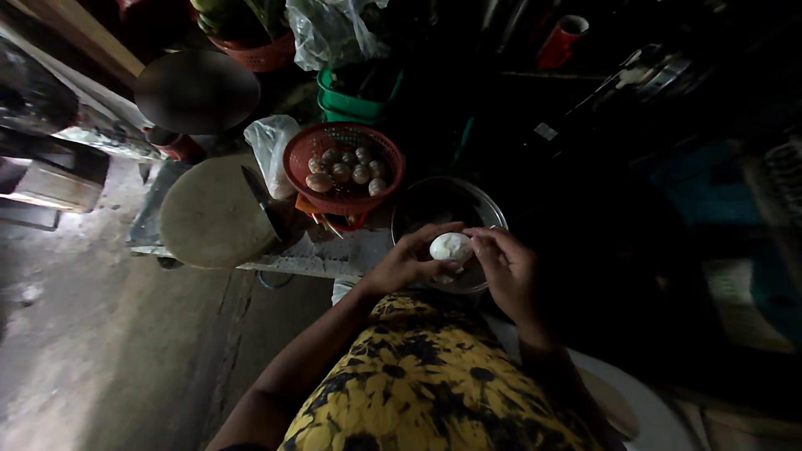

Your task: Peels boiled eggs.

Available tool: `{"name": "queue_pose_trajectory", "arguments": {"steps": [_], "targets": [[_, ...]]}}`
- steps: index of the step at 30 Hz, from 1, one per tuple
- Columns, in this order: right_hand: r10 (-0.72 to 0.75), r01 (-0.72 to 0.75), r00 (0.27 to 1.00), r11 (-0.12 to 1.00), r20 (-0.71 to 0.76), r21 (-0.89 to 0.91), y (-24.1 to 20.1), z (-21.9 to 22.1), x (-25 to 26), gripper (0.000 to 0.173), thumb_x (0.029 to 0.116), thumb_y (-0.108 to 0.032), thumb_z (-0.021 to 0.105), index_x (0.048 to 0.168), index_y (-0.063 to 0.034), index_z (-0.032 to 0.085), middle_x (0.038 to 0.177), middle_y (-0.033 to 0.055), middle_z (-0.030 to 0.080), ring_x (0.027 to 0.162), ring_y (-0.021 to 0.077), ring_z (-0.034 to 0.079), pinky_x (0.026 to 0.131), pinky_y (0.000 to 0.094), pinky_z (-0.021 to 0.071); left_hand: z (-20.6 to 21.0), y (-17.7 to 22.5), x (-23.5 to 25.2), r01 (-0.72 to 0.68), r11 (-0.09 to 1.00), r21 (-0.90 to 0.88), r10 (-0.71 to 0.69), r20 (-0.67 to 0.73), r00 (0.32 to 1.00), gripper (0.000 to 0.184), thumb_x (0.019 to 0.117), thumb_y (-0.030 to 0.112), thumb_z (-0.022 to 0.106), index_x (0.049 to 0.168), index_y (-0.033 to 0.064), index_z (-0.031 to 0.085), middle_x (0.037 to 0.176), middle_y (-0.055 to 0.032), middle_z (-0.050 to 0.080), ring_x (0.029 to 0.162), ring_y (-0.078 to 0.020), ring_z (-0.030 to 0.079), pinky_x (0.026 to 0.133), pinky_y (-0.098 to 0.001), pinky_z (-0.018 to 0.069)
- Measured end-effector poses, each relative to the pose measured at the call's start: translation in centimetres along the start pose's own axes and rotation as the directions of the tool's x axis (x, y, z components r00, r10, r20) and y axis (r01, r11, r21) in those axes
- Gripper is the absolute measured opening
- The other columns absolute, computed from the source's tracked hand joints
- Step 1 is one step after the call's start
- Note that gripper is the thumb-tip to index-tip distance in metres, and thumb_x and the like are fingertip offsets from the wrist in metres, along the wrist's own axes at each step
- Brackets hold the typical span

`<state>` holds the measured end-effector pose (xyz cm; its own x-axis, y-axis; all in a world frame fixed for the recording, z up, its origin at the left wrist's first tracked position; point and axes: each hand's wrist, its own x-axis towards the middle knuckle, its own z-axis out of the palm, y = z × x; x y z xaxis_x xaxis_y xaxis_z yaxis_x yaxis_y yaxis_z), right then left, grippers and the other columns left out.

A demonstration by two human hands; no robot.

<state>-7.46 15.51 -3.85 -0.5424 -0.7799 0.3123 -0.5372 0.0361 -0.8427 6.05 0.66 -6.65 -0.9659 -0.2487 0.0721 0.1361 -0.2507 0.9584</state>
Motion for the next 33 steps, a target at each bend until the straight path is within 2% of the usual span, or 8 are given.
{"name": "queue_pose_trajectory", "arguments": {"steps": [3, 10, 15, 19, 22, 26, 31, 33], "targets": [[-0.013, 0.012, 1.0, 0.999, 0.016, 0.051, 0.3, -0.1, -0.1, 0.031, 0.1009, -0.026, 0.063, 0.109, 0.0027, 0.072, 0.1, 0.0058, 0.068, 0.086, -0.0001, 0.065, 0.075, 0.0147, 0.0564, 0.1, 0.1, 0.1, -0.028, 0.999, 0.022, 0.028, 0.005, 1.0, 0.057, 0.0933, 0.004, 0.07, 0.145, -0.0031, 0.048, 0.129, -0.0109, 0.065, 0.108, -0.0124, 0.067, 0.096, -0.0312, 0.0574], [-0.269, 0.254, 0.963, 0.921, -0.008, -0.294, 0.4, 0.2, -0.1, 0.028, 0.1029, -0.017, 0.057, 0.105, 0.0055, 0.075, 0.087, 0.016, 0.068, 0.077, 0.0127, 0.064, 0.073, 0.0195, 0.0541, -0.1, 0.1, 0.0, -0.033, 0.999, 0.024, 0.033, 0.006, 0.999, 0.049, 0.0944, 0.004, 0.069, 0.14, -0.0029, 0.053, 0.123, -0.0082, 0.068, 0.104, -0.0102, 0.069, 0.093, -0.0295, 0.0577], [-0.315, 0.288, 0.949, 0.885, -0.015, -0.366, 0.9, 0.1, 0.0, 0.026, 0.1028, -0.013, 0.054, 0.097, 0.006, 0.072, 0.084, 0.0168, 0.069, 0.074, 0.017, 0.067, 0.071, 0.0229, 0.0562, -0.1, -0.1, -0.1, -0.015, 0.997, 0.071, 0.013, 0.027, 1.0, 0.051, 0.0936, 0.003, 0.07, 0.141, -0.0038, 0.053, 0.126, -0.0102, 0.067, 0.108, -0.0115, 0.068, 0.096, -0.0305, 0.0574], [-0.211, 0.194, 0.976, 0.952, -0.051, -0.238, 1.1, -0.3, 0.2, 0.027, 0.1022, -0.013, 0.055, 0.094, 0.0065, 0.072, 0.083, 0.014, 0.068, 0.077, 0.0086, 0.064, 0.075, 0.0166, 0.0531, 0.1, -0.1, 0.1, -0.009, 0.999, 0.04, 0.007, 0.045, 0.999, 0.052, 0.0942, 0.003, 0.069, 0.143, -0.0044, 0.051, 0.129, -0.0119, 0.066, 0.111, -0.0132, 0.067, 0.098, -0.0316, 0.0561], [-0.078, 0.064, 0.994, 0.983, -0.079, -0.172, 1.1, -0.6, 0.2, 0.022, 0.1011, -0.013, 0.058, 0.098, 0.0041, 0.073, 0.087, 0.0088, 0.068, 0.08, -0.0003, 0.062, 0.075, 0.0115, 0.0516, 0.2, -0.1, 0.4, -0.018, 1.0, 0.022, 0.017, 0.053, 0.998, 0.053, 0.094, 0.002, 0.069, 0.143, -0.0038, 0.051, 0.13, -0.0122, 0.065, 0.112, -0.0145, 0.067, 0.099, -0.0328, 0.0561], [-0.073, 0.06, 0.994, 0.988, -0.087, -0.141, 0.9, -0.7, 0.1, 0.025, 0.1023, -0.014, 0.056, 0.106, 0.0044, 0.072, 0.101, 0.012, 0.068, 0.091, 0.0051, 0.064, 0.082, 0.0162, 0.0534, 0.2, -0.1, 0.7, -0.028, 0.999, 0.022, 0.027, 0.048, 0.998, 0.053, 0.0929, 0.0, 0.07, 0.142, -0.0044, 0.051, 0.131, -0.0121, 0.064, 0.112, -0.0146, 0.067, 0.099, -0.0329, 0.0563], [0.019, -0.02, 1.0, 0.991, -0.01, -0.132, -0.2, -1.2, -0.6, 0.035, 0.101, -0.029, 0.061, 0.114, 0.0015, 0.073, 0.101, 0.0117, 0.069, 0.088, 0.0055, 0.066, 0.077, 0.0176, 0.0563, 0.2, 0.0, 0.9, -0.006, 1.0, 0.027, 0.006, 0.008, 1.0, 0.052, 0.0927, 0.0, 0.069, 0.141, -0.0025, 0.052, 0.126, -0.01, 0.066, 0.106, -0.012, 0.068, 0.094, -0.0308, 0.0581], [0.041, -0.039, 0.999, 0.986, 0.006, -0.16, -0.2, -0.9, -0.7, 0.038, 0.1029, -0.029, 0.057, 0.12, 0.0025, 0.071, 0.102, 0.0136, 0.07, 0.088, 0.0079, 0.068, 0.079, 0.0197, 0.0566, 0.2, -0.1, 1.0, -0.014, 0.999, 0.045, 0.015, -0.017, 1.0, 0.052, 0.0929, 0.001, 0.07, 0.141, -0.0033, 0.051, 0.125, -0.0109, 0.067, 0.105, -0.0128, 0.069, 0.094, -0.0316, 0.0583]]}}
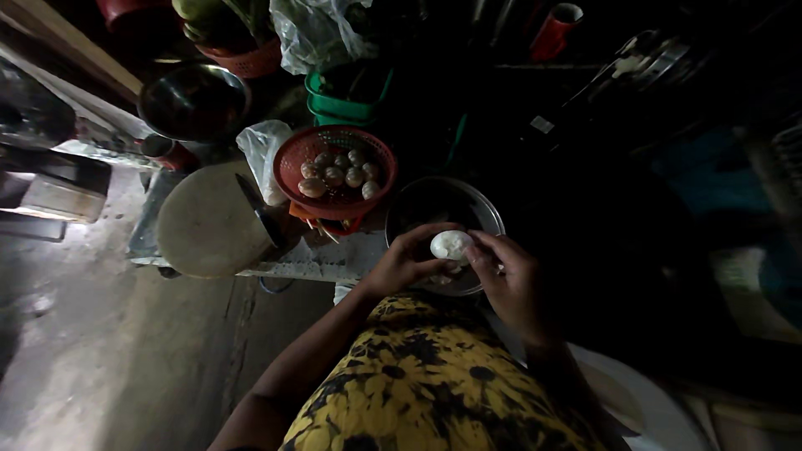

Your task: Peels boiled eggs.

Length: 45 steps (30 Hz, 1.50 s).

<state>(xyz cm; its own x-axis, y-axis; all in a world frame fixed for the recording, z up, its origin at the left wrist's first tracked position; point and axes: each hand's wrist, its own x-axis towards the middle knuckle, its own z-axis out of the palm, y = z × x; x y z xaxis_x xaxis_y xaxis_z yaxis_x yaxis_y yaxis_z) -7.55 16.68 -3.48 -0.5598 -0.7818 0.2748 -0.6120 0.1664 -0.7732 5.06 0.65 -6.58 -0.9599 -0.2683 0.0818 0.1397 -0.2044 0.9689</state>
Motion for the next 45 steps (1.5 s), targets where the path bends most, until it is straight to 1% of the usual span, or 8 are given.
{"name": "queue_pose_trajectory", "arguments": {"steps": [11, 14, 18, 22, 25, 37, 41, 45], "targets": [[-0.066, 0.047, 0.993, 0.982, -0.101, -0.184, 1.0, 2.9, 0.4, 0.026, 0.0994, -0.006, 0.05, 0.108, 0.0094, 0.07, 0.083, 0.0183, 0.069, 0.069, 0.0186, 0.065, 0.067, 0.0282, 0.0554, -0.2, -1.1, -0.4, 0.018, 0.989, 0.144, -0.004, -0.095, 0.995, 0.051, 0.0937, 0.006, 0.072, 0.14, -0.0046, 0.053, 0.119, -0.0113, 0.069, 0.098, -0.0096, 0.069, 0.09, -0.0275, 0.0581], [0.042, -0.047, 0.997, 0.996, -0.06, -0.077, 1.2, 2.3, 0.6, 0.027, 0.1022, -0.008, 0.049, 0.108, 0.0067, 0.07, 0.088, 0.0157, 0.07, 0.075, 0.0123, 0.067, 0.071, 0.0253, 0.0565, -0.5, -1.6, -0.6, 0.027, 0.999, 0.042, -0.023, -0.082, 0.996, 0.052, 0.0946, 0.006, 0.07, 0.142, -0.0054, 0.051, 0.124, -0.0135, 0.068, 0.106, -0.0143, 0.069, 0.096, -0.0323, 0.0576], [0.082, -0.088, 0.994, 0.994, -0.076, -0.071, 1.1, 2.0, 0.9, 0.027, 0.1017, -0.009, 0.05, 0.113, 0.0057, 0.07, 0.098, 0.0179, 0.071, 0.085, 0.016, 0.069, 0.078, 0.0284, 0.0577, -0.4, -1.7, -0.5, 0.038, 0.997, -0.068, -0.046, -0.125, 0.991, 0.051, 0.0924, 0.002, 0.071, 0.139, -0.0023, 0.05, 0.123, -0.013, 0.066, 0.106, -0.0174, 0.068, 0.095, -0.0356, 0.0582], [0.142, -0.142, 0.99, 0.99, 0.004, 0.013, -0.5, 2.2, 0.7, 0.043, 0.1044, -0.03, 0.054, 0.127, 0.0047, 0.064, 0.103, 0.0166, 0.07, 0.086, 0.0123, 0.068, 0.077, 0.0274, 0.0576, 0.0, -2.0, -0.4, 0.0, 0.998, -0.059, -0.009, -0.16, 0.987, 0.052, 0.0887, -0.001, 0.074, 0.133, 0.0002, 0.047, 0.119, -0.0108, 0.065, 0.101, -0.0161, 0.069, 0.09, -0.035, 0.0602], [0.069, -0.069, 0.997, 0.998, -0.038, 0.003, 0.0, 3.3, 0.8, 0.038, 0.1036, -0.026, 0.057, 0.125, 0.0049, 0.066, 0.103, 0.0173, 0.07, 0.087, 0.0123, 0.068, 0.078, 0.0237, 0.0577, 0.3, -2.0, -0.2, -0.009, 0.998, -0.063, -0.003, -0.182, 0.983, 0.051, 0.0881, -0.001, 0.075, 0.131, -0.0005, 0.048, 0.118, -0.0107, 0.065, 0.099, -0.0157, 0.07, 0.089, -0.0343, 0.0605], [-0.155, 0.123, 0.981, 0.962, -0.118, -0.243, 1.2, 4.4, 0.6, 0.033, 0.1023, -0.01, 0.046, 0.118, 0.0111, 0.067, 0.096, 0.0236, 0.071, 0.08, 0.0292, 0.07, 0.075, 0.0363, 0.0583, 0.7, -2.0, -0.2, 0.004, 0.996, -0.088, -0.024, -0.225, 0.974, 0.049, 0.0869, 0.0, 0.076, 0.129, -0.0045, 0.05, 0.113, -0.0095, 0.068, 0.098, -0.0135, 0.07, 0.089, -0.0325, 0.06], [-0.169, 0.141, 0.974, 0.974, -0.15, -0.179, 1.7, 4.5, 0.6, 0.031, 0.1018, -0.007, 0.046, 0.117, 0.0121, 0.066, 0.095, 0.0236, 0.07, 0.083, 0.0252, 0.07, 0.08, 0.0306, 0.0572, 0.6, -2.1, -0.4, 0.015, 0.989, -0.144, -0.046, -0.212, 0.976, 0.048, 0.0902, 0.002, 0.073, 0.132, -0.0049, 0.05, 0.115, -0.0104, 0.068, 0.1, -0.0141, 0.07, 0.092, -0.0331, 0.0588], [-0.022, 0.027, 0.989, 0.999, -0.143, 0.029, 1.4, 3.8, 0.9, 0.033, 0.106, -0.011, 0.042, 0.111, 0.0097, 0.068, 0.097, 0.0176, 0.07, 0.088, 0.0104, 0.067, 0.082, 0.0222, 0.0549, 0.5, -2.3, -0.4, 0.016, 0.98, -0.197, -0.055, -0.193, 0.98, 0.05, 0.092, 0.004, 0.071, 0.136, -0.0051, 0.05, 0.119, -0.0132, 0.068, 0.104, -0.0177, 0.07, 0.096, -0.0356, 0.0578]]}}
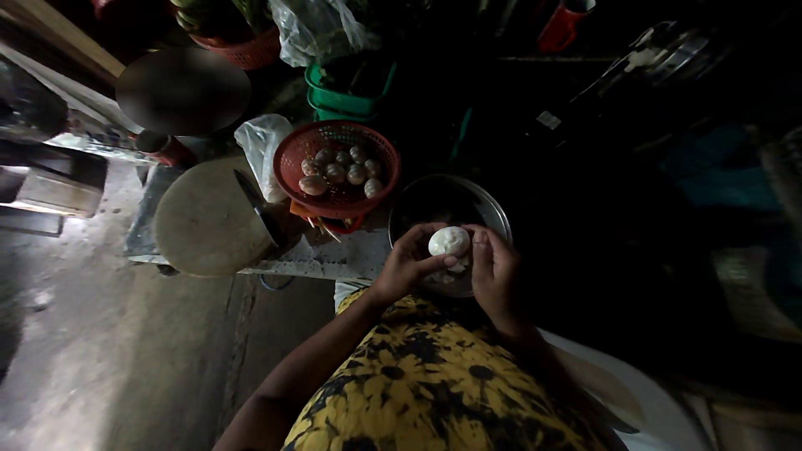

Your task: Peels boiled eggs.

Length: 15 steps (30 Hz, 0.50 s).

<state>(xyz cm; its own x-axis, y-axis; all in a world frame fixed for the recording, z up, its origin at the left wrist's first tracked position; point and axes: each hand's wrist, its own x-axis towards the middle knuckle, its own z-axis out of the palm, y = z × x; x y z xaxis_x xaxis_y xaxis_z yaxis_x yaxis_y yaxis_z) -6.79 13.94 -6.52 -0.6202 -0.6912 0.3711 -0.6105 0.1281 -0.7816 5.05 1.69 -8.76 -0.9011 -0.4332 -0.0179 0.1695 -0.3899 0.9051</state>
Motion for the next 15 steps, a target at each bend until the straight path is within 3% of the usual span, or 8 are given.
{"name": "queue_pose_trajectory", "arguments": {"steps": [2, 5, 15], "targets": [[0.053, -0.054, 0.998, 0.997, 0.018, 0.054, -0.37, -0.24, 0.06, 0.036, 0.1074, -0.016, 0.043, 0.112, 0.0085, 0.068, 0.097, 0.0142, 0.07, 0.087, 0.005, 0.066, 0.081, 0.0193, 0.0541, -0.03, -0.08, -0.01, -0.002, 1.0, -0.011, 0.003, 0.013, 1.0, 0.048, 0.0928, 0.004, 0.07, 0.136, -0.0041, 0.05, 0.119, -0.0135, 0.068, 0.104, -0.0181, 0.07, 0.095, -0.0362, 0.0575], [0.009, -0.011, 0.999, 0.999, 0.054, 0.047, -0.71, -0.44, 0.1, 0.035, 0.106, -0.021, 0.051, 0.115, 0.0083, 0.068, 0.095, 0.0138, 0.07, 0.082, 0.0038, 0.065, 0.076, 0.0168, 0.0542, 0.04, -0.03, 0.03, -0.003, 1.0, 0.0, 0.003, 0.02, 1.0, 0.046, 0.0934, 0.007, 0.07, 0.135, -0.0038, 0.052, 0.116, -0.0113, 0.069, 0.101, -0.0157, 0.07, 0.093, -0.0347, 0.0581], [-0.121, 0.121, 0.993, 0.981, 0.013, -0.149, -0.56, -0.39, -0.17, 0.031, 0.1034, -0.008, 0.045, 0.11, 0.0114, 0.068, 0.091, 0.0223, 0.071, 0.079, 0.0207, 0.07, 0.075, 0.0276, 0.0569, -0.02, 0.5, -0.19, -0.016, 1.0, 0.025, 0.014, 0.064, 0.998, 0.045, 0.094, 0.004, 0.069, 0.136, -0.0056, 0.054, 0.118, -0.0092, 0.07, 0.103, -0.0123, 0.069, 0.095, -0.032, 0.0568]]}}
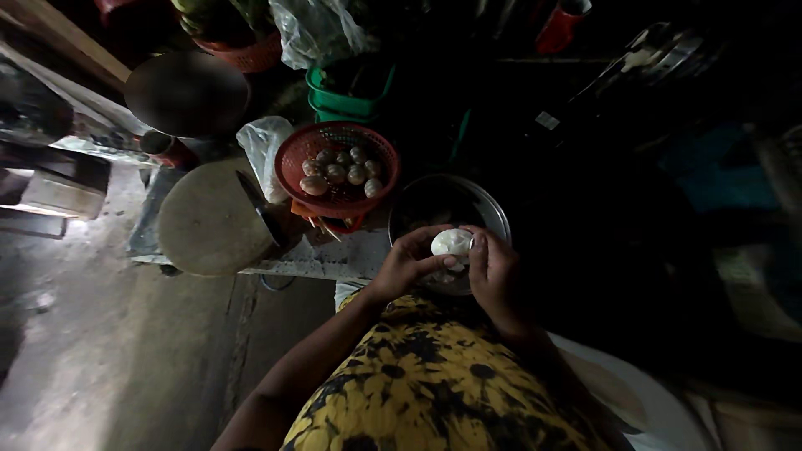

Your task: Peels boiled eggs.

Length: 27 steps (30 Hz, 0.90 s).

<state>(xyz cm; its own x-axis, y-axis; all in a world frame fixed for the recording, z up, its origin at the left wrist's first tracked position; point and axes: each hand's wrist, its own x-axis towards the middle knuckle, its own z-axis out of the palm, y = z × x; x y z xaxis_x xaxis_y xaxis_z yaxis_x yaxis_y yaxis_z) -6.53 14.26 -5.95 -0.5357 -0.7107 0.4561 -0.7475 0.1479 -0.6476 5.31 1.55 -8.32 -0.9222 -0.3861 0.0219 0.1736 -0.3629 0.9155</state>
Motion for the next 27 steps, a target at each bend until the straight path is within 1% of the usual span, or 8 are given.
{"name": "queue_pose_trajectory", "arguments": {"steps": [8, 11, 13, 16, 20, 23, 25, 27], "targets": [[0.023, -0.021, 1.0, 0.998, -0.019, 0.063, 0.2, -0.1, -0.2, 0.03, 0.1026, -0.006, 0.043, 0.107, 0.0123, 0.067, 0.087, 0.0193, 0.07, 0.077, 0.0107, 0.066, 0.075, 0.0194, 0.0533, 0.0, -0.1, 0.0, -0.016, 1.0, -0.021, 0.016, 0.014, 1.0, 0.045, 0.0944, 0.005, 0.068, 0.136, -0.0068, 0.055, 0.118, -0.009, 0.071, 0.104, -0.0127, 0.07, 0.096, -0.0329, 0.0568], [0.073, -0.08, 0.996, 0.979, 0.047, 0.186, 0.7, -0.8, -0.1, 0.039, 0.1076, -0.016, 0.039, 0.108, 0.0108, 0.067, 0.083, 0.0111, 0.067, 0.072, 0.0001, 0.061, 0.07, 0.0148, 0.0514, -0.3, -0.3, 0.0, -0.008, 1.0, -0.028, 0.01, 0.051, 0.999, 0.047, 0.0951, 0.006, 0.068, 0.138, -0.0064, 0.053, 0.121, -0.01, 0.07, 0.106, -0.0137, 0.069, 0.098, -0.0336, 0.0561], [0.07, -0.097, 0.99, 0.969, 0.125, 0.228, 0.8, -1.7, 0.2, 0.041, 0.1085, -0.024, 0.043, 0.111, 0.0085, 0.068, 0.087, 0.0089, 0.069, 0.074, -0.0022, 0.061, 0.069, 0.0139, 0.0522, -0.5, 0.0, 0.0, -0.002, 1.0, -0.005, 0.003, 0.079, 0.997, 0.048, 0.0953, 0.006, 0.068, 0.139, -0.0057, 0.052, 0.124, -0.0101, 0.068, 0.108, -0.0137, 0.068, 0.098, -0.0335, 0.056], [-0.004, -0.031, 0.989, 0.972, 0.147, 0.232, 1.1, -2.2, 0.5, 0.033, 0.1034, -0.022, 0.055, 0.107, 0.0069, 0.07, 0.087, 0.0098, 0.07, 0.074, -0.0001, 0.063, 0.07, 0.0137, 0.0537, -0.9, 0.5, 0.1, -0.032, 0.997, 0.076, 0.022, 0.126, 0.992, 0.05, 0.0954, 0.007, 0.068, 0.141, -0.0053, 0.052, 0.131, -0.0095, 0.063, 0.11, -0.0128, 0.066, 0.099, -0.0324, 0.0557], [-0.159, 0.141, 0.979, 0.98, 0.128, 0.141, 1.5, -2.3, 0.6, 0.035, 0.106, -0.019, 0.05, 0.108, 0.0085, 0.072, 0.087, 0.0148, 0.072, 0.077, 0.0081, 0.067, 0.075, 0.0183, 0.0551, -1.3, 1.2, -0.1, -0.048, 0.987, 0.152, 0.023, 0.157, 0.987, 0.051, 0.0954, 0.01, 0.07, 0.141, -0.0042, 0.054, 0.133, -0.0099, 0.061, 0.11, -0.0135, 0.066, 0.097, -0.0326, 0.0566], [-0.238, 0.233, 0.968, 0.97, 0.085, 0.069, 1.5, -2.3, 0.7, 0.032, 0.1055, -0.014, 0.048, 0.101, 0.0072, 0.071, 0.082, 0.0161, 0.07, 0.075, 0.0129, 0.067, 0.074, 0.0203, 0.0547, -1.4, 1.5, -0.2, -0.056, 0.982, 0.18, 0.021, 0.19, 0.981, 0.05, 0.0951, 0.008, 0.07, 0.141, -0.0049, 0.054, 0.136, -0.0105, 0.06, 0.113, -0.0139, 0.065, 0.099, -0.0327, 0.0563], [-0.194, 0.184, 0.978, 0.976, 0.081, 0.116, 1.4, -2.3, 0.7, 0.031, 0.1052, -0.013, 0.048, 0.1, 0.0075, 0.071, 0.082, 0.0151, 0.07, 0.074, 0.0099, 0.066, 0.073, 0.0186, 0.0543, -1.4, 1.6, -0.3, -0.055, 0.984, 0.17, 0.02, 0.201, 0.979, 0.052, 0.0955, 0.008, 0.07, 0.142, -0.0051, 0.052, 0.136, -0.0116, 0.06, 0.114, -0.0153, 0.065, 0.1, -0.034, 0.0557], [-0.061, 0.032, 0.991, 0.971, 0.119, 0.237, 1.0, -2.5, 0.6, 0.033, 0.107, -0.016, 0.048, 0.103, 0.0082, 0.07, 0.083, 0.0094, 0.068, 0.07, 0.0011, 0.063, 0.067, 0.0153, 0.0541, -1.5, 1.7, -0.2, -0.053, 0.988, 0.142, 0.025, 0.196, 0.98, 0.053, 0.0959, 0.007, 0.069, 0.144, -0.004, 0.05, 0.134, -0.0124, 0.063, 0.114, -0.0163, 0.066, 0.1, -0.035, 0.0554]]}}
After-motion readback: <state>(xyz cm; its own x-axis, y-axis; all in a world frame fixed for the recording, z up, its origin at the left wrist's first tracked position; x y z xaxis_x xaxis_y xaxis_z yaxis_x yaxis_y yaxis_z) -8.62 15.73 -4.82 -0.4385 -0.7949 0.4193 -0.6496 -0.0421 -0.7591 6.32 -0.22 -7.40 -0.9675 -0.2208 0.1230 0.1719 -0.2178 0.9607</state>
